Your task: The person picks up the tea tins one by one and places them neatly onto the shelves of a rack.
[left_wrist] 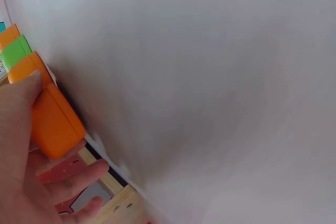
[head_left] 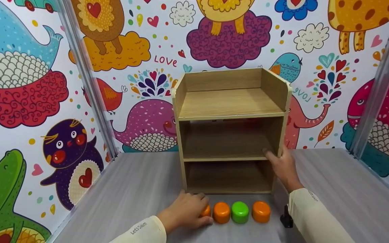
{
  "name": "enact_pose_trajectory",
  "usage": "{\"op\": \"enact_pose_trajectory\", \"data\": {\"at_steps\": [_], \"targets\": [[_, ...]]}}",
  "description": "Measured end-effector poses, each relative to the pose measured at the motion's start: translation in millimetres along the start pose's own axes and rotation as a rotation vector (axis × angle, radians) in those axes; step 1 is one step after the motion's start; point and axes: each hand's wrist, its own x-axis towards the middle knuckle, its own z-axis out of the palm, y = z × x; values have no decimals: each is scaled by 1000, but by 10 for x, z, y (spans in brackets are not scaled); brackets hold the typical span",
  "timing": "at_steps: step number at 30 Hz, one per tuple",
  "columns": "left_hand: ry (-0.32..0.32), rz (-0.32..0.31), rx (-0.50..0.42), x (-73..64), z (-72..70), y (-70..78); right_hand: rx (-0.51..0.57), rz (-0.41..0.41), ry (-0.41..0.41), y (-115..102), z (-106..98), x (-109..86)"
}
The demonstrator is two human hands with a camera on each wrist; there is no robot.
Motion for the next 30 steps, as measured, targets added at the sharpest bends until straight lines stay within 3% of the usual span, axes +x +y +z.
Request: {"op": "enact_pose_trajectory", "data": {"at_steps": [5, 13, 30], "targets": [[-30, -18, -24, 6, -54, 2, 3, 15, 1, 1, 3, -3], [20, 0, 38, -19, -99, -16, -19, -13, 13, 15, 2, 4], [0, -28, 29, -32, -232, -21, 3, -15, -8, 0, 14, -13]]}}
